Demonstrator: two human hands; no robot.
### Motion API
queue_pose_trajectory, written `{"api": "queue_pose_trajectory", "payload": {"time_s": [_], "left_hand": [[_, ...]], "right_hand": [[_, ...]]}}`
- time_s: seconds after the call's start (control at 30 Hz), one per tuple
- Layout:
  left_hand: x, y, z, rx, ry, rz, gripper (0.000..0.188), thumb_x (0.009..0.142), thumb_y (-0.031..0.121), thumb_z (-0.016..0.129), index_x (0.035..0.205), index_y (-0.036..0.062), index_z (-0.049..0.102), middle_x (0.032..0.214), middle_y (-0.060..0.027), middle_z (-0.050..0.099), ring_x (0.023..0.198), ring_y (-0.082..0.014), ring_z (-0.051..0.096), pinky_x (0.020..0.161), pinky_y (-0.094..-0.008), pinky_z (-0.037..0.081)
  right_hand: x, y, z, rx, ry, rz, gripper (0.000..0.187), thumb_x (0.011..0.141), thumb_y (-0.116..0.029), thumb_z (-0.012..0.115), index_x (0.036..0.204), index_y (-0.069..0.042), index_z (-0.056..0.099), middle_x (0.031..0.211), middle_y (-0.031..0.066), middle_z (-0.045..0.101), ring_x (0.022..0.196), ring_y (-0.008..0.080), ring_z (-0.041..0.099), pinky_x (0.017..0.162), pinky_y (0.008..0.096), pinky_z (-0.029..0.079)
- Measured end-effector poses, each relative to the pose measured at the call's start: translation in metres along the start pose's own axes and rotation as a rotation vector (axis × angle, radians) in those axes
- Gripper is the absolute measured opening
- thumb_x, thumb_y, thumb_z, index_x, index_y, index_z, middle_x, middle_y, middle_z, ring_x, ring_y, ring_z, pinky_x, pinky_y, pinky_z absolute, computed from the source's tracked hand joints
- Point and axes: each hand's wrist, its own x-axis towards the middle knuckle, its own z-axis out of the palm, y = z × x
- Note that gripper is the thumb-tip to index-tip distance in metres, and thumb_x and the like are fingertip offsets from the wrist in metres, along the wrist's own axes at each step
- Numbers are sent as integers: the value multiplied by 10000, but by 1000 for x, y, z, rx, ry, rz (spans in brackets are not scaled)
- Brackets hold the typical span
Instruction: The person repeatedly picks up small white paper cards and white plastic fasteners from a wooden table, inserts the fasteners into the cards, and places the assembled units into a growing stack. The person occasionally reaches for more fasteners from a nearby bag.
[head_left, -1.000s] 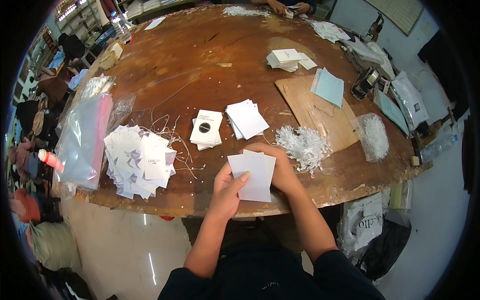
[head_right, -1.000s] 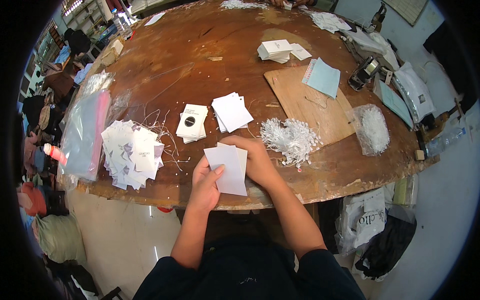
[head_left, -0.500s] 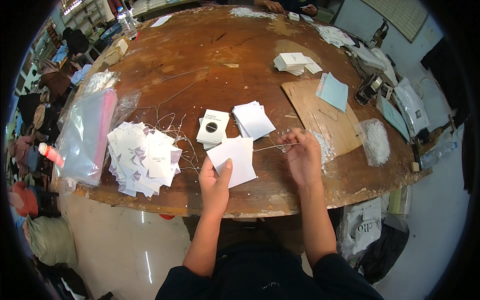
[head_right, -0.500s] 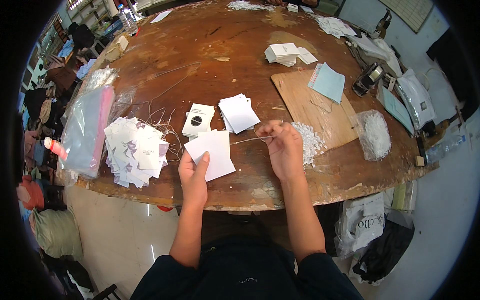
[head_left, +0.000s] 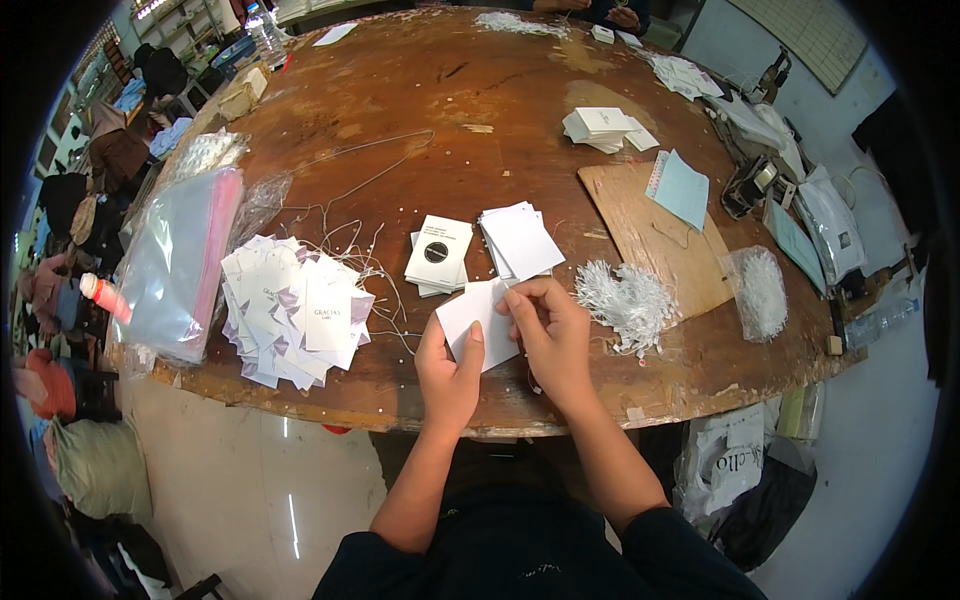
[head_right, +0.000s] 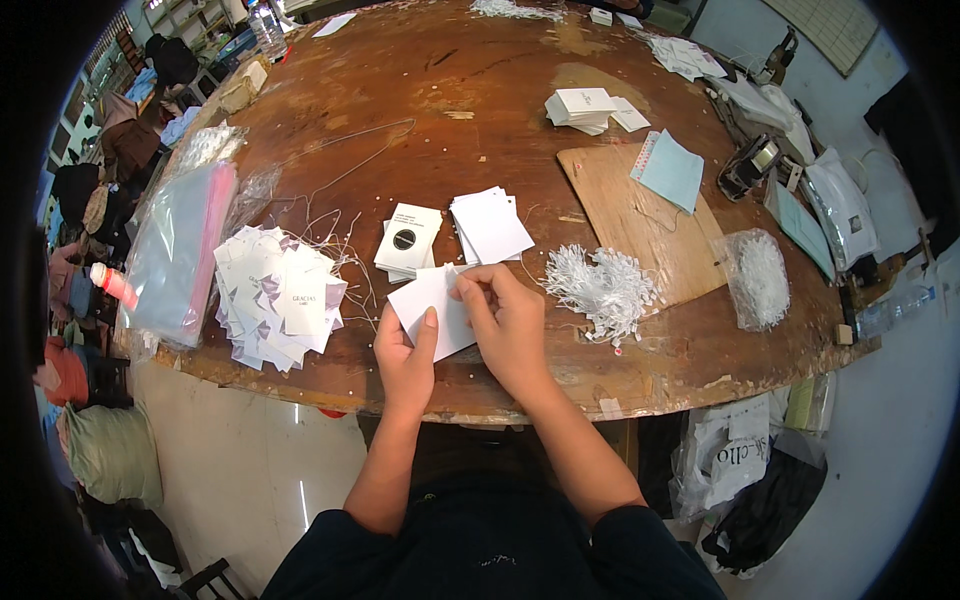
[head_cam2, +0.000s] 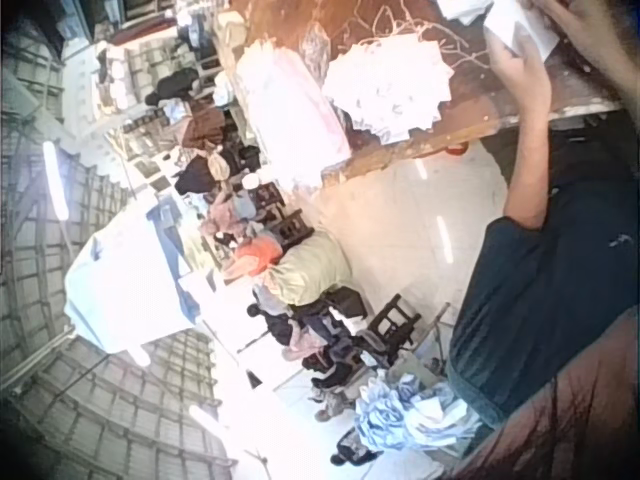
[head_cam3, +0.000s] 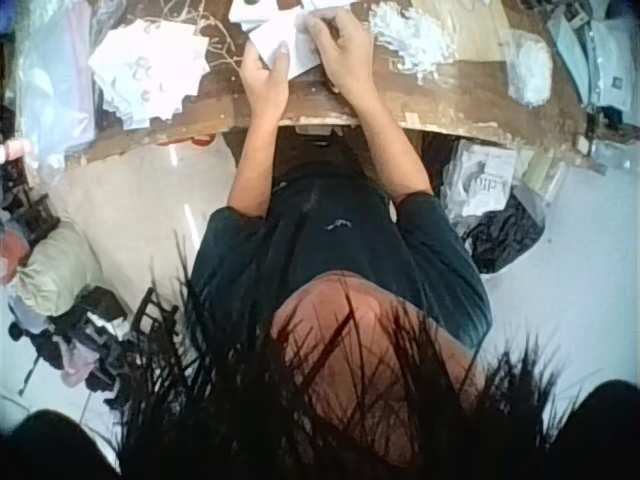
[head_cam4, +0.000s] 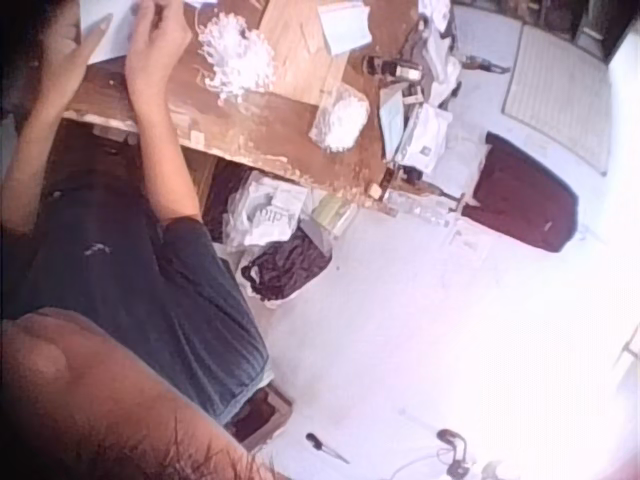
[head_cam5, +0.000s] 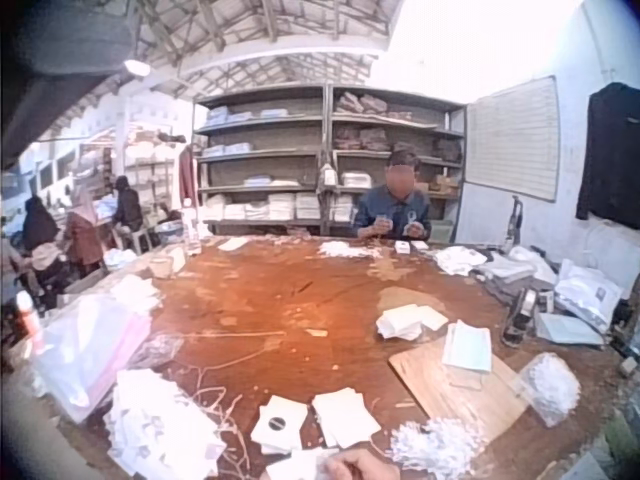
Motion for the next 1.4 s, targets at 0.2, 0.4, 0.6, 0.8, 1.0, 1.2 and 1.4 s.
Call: {"api": "queue_pose_trajectory", "payload": {"time_s": [0.2, 0.4, 0.6, 0.8, 1.0, 1.2, 1.4], "left_hand": [[-1, -2, 1, 18, 4, 49, 289, 966, 75, 599, 1229, -43, 578, 1083, -99, 658, 970, -127, 615, 837, -297, 506], [-3, 0, -1, 51, -1, 56, 261, 949, 63, 614, 1188, -42, 604, 1022, -116, 688, 922, -153, 652, 804, -293, 517], [0, 3, 1, 385, -15, 417, 304, 863, 18, 644, 1166, 2, 643, 1053, -166, 711, 946, -295, 707, 805, -353, 551], [3, 10, -2, 892, 0, 794, 382, 730, 68, 731, 1101, 161, 724, 1173, 37, 690, 1030, -244, 629, 833, -376, 500], [-10, 17, -4, 1028, 28, 975, 221, 748, 113, 773, 957, 184, 767, 1099, 71, 698, 948, -206, 590, 837, -380, 424], [1, 14, -58, 1235, 195, 918, 230, 758, 81, 754, 959, 192, 769, 1056, 92, 712, 945, -208, 585, 834, -367, 420], [39, 18, -120, 1535, 451, 534, 311, 800, 154, 720, 1111, 161, 734, 1247, 27, 633, 1122, -258, 539, 935, -435, 386]], "right_hand": [[2, -5, 2, -284, 17, -300, 62, 937, -39, 621, 928, 19, 602, 791, 140, 618, 659, 248, 605, 614, 342, 481], [7, -10, -5, -340, -59, -345, 42, 922, -17, 615, 931, 20, 599, 826, 177, 620, 712, 366, 616, 651, 389, 492], [10, -17, -20, -339, -147, -293, 84, 929, -53, 629, 962, 24, 638, 831, 148, 648, 702, 301, 624, 643, 354, 491], [9, -18, -33, 125, -216, 299, 168, 965, -123, 641, 970, 38, 685, 702, 9, 614, 608, 49, 517, 536, 225, 407], [16, -11, -31, 155, -281, 283, 225, 956, -209, 672, 827, -29, 634, 668, -24, 581, 529, 37, 472, 468, 221, 351], [65, -1, -32, 24, 1, 193, 312, 949, -215, 667, 729, 1, 619, 632, 32, 601, 568, 85, 552, 514, 255, 435], [74, 17, -24, -646, 121, -259, 284, 868, -300, 742, 923, -22, 719, 877, 117, 663, 826, 253, 627, 709, 377, 505]]}}
